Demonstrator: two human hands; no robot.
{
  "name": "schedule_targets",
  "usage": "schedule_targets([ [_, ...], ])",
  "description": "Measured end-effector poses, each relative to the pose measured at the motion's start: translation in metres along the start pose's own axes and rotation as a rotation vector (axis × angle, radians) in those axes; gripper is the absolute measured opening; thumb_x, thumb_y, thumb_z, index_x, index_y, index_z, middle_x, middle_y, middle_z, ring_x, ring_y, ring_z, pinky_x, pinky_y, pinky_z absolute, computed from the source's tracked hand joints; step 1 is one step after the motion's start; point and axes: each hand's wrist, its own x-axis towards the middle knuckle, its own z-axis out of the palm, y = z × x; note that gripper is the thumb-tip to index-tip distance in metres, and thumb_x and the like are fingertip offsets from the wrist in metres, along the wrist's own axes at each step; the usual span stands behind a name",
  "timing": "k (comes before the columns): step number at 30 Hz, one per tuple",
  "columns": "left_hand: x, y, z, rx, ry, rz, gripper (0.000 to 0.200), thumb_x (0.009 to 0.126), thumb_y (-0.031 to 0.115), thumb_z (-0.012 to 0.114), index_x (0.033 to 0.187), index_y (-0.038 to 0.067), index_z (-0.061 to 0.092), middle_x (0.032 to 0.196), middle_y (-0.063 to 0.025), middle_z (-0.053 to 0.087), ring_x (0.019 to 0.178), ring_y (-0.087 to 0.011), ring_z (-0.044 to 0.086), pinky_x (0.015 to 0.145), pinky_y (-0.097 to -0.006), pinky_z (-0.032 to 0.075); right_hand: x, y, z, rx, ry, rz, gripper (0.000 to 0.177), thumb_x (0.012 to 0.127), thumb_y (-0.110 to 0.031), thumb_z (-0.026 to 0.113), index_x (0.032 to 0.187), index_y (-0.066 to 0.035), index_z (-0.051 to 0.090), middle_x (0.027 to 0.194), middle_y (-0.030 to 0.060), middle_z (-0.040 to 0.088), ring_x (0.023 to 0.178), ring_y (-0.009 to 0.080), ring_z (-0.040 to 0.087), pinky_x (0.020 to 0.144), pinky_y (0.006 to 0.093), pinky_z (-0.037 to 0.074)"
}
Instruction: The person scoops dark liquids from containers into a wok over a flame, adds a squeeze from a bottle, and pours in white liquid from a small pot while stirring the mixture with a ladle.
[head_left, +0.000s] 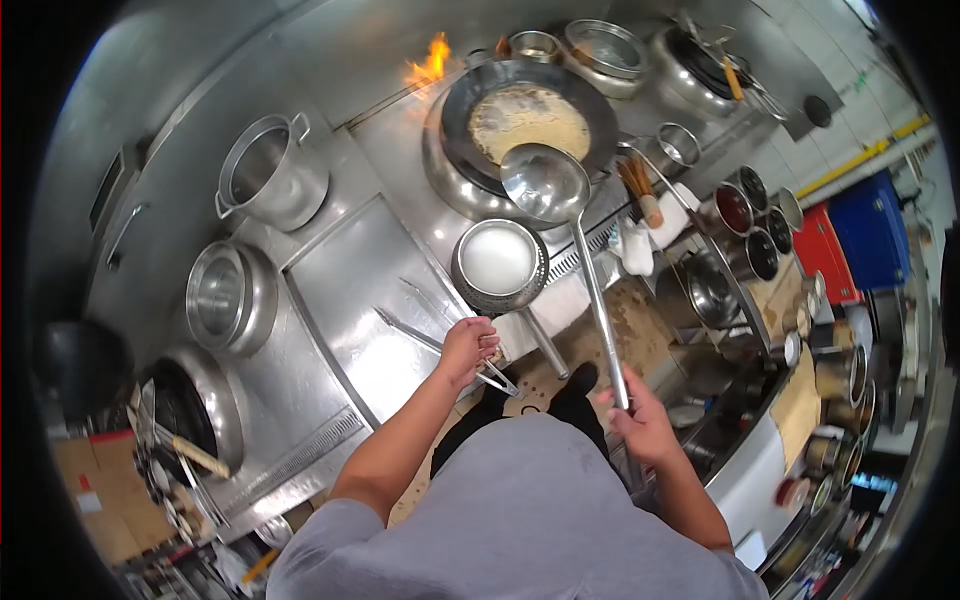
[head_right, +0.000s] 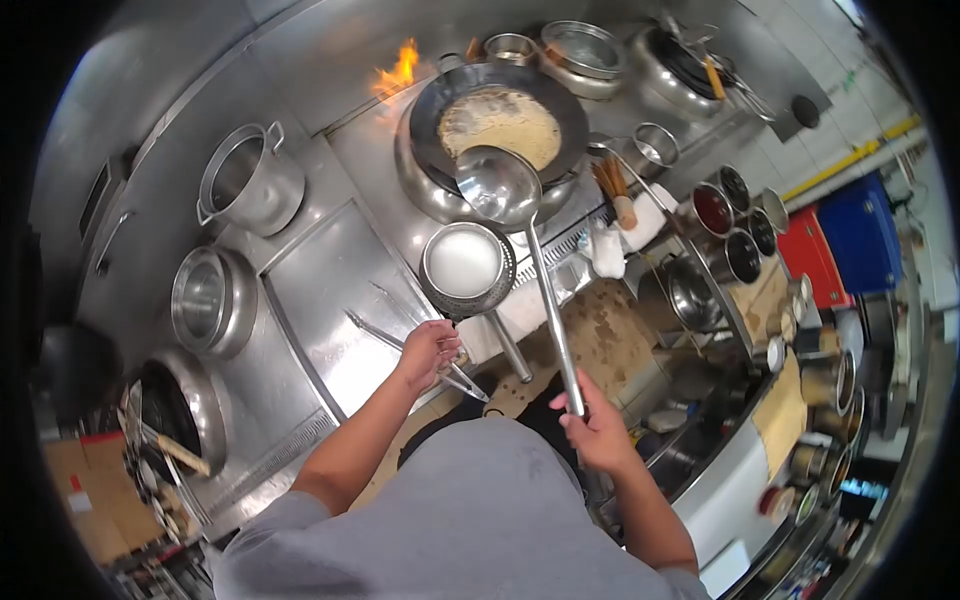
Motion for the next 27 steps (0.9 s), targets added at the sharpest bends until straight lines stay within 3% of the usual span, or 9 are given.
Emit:
schedule_targets([
  [1, 0.017, -0.007, 0.008, -0.024, 0.029, 0.007, 0.019, 0.106, 0.016, 0.061, 0.122, 0.007, 0.059, 0.106, -0.0063, 0.066, 0.096, -0.0201, 0.068, 0.089, -0.037, 0.057, 0.014, -0.002, -0.018, -0.012, -0.036, 0.006, 0.08, 0.097, 0.007, 0.057, 0.17, -0.008, 0.03, 0.104, 0.0068, 0.067, 0.081, 0.0097, 0.06, 0.072, 0.0266, 0.055],
  [3, 0.045, -0.022, 0.026, -0.138, 0.16, 0.04, 0.02, 0.107, 0.019, 0.06, 0.124, 0.008, 0.056, 0.109, -0.0071, 0.064, 0.098, -0.0226, 0.068, 0.088, -0.0375, 0.057, 0.041, -0.003, -0.052, -0.514, 0.015, -0.237, 0.075, 0.097, 0.006, 0.06, 0.167, -0.008, 0.039, 0.099, 0.0068, 0.065, 0.081, 0.0105, 0.06, 0.078, 0.0278, 0.054],
  [5, 0.065, -0.029, 0.049, -0.233, 0.227, 0.046, 0.02, 0.108, 0.021, 0.06, 0.124, 0.009, 0.055, 0.111, -0.0074, 0.063, 0.1, -0.0243, 0.069, 0.088, -0.0399, 0.058, 0.071, 0.0, -0.083, -0.588, -0.033, -0.203, 0.07, 0.096, 0.004, 0.063, 0.163, -0.008, 0.046, 0.101, 0.0113, 0.066, 0.083, 0.0187, 0.064, 0.082, 0.0319, 0.055],
  [7, 0.084, -0.04, 0.071, -0.383, 0.329, 0.124, 0.026, 0.107, 0.023, 0.065, 0.124, 0.009, 0.053, 0.11, -0.008, 0.063, 0.096, -0.0231, 0.068, 0.086, -0.0393, 0.059, 0.106, 0.003, -0.115, -0.808, -0.096, -0.428, 0.072, 0.097, 0.0, 0.066, 0.164, -0.011, 0.044, 0.1, 0.0159, 0.065, 0.085, 0.0293, 0.065, 0.083, 0.0371, 0.055],
  [8, 0.092, -0.044, 0.08, -0.449, 0.357, 0.144, 0.023, 0.106, 0.021, 0.066, 0.12, 0.009, 0.05, 0.11, -0.0088, 0.063, 0.097, -0.024, 0.069, 0.086, -0.0406, 0.059, 0.12, -0.001, -0.129, -0.873, -0.155, -0.337, 0.071, 0.097, -0.003, 0.066, 0.164, -0.014, 0.045, 0.101, 0.0203, 0.064, 0.091, 0.0393, 0.065, 0.085, 0.0429, 0.054],
  [13, 0.11, -0.045, 0.127, -0.619, 0.508, 0.258, 0.02, 0.106, 0.012, 0.063, 0.112, 0.011, 0.044, 0.106, -0.0116, 0.063, 0.099, -0.0275, 0.072, 0.083, -0.0421, 0.061, 0.186, -0.003, -0.17, -1.029, -0.322, -0.474, 0.07, 0.098, -0.008, 0.062, 0.165, -0.021, 0.044, 0.107, 0.0212, 0.064, 0.096, 0.0425, 0.066, 0.082, 0.0506, 0.054],
  [16, 0.119, -0.04, 0.136, -0.679, 0.587, 0.331, 0.023, 0.106, 0.009, 0.061, 0.114, 0.011, 0.039, 0.103, -0.0136, 0.063, 0.09, -0.0293, 0.074, 0.076, -0.0431, 0.062, 0.215, -0.001, -0.181, -1.222, -0.422, -0.419, 0.076, 0.1, -0.011, 0.061, 0.17, -0.024, 0.033, 0.108, 0.0225, 0.064, 0.096, 0.0442, 0.067, 0.083, 0.0526, 0.054],
  [20, 0.123, -0.035, 0.143, -0.72, 0.67, 0.336, 0.019, 0.107, 0.006, 0.058, 0.111, 0.011, 0.041, 0.104, -0.0147, 0.064, 0.09, -0.0291, 0.074, 0.08, -0.044, 0.064, 0.243, 0.011, -0.193, -1.245, -0.52, -0.486, 0.082, 0.105, -0.014, 0.058, 0.174, -0.028, 0.016, 0.1, 0.0279, 0.066, 0.089, 0.0474, 0.068, 0.08, 0.0561, 0.054],
  [27, 0.131, -0.036, 0.138, -0.676, 0.67, 0.364, 0.023, 0.103, -0.002, 0.056, 0.11, 0.012, 0.04, 0.101, -0.0162, 0.065, 0.087, -0.0327, 0.075, 0.076, -0.0462, 0.064, 0.251, 0.007, -0.195, -1.005, -0.662, -0.395, 0.087, 0.103, -0.008, 0.062, 0.174, -0.024, 0.014, 0.094, 0.0329, 0.071, 0.087, 0.0468, 0.073, 0.088, 0.047, 0.057],
])
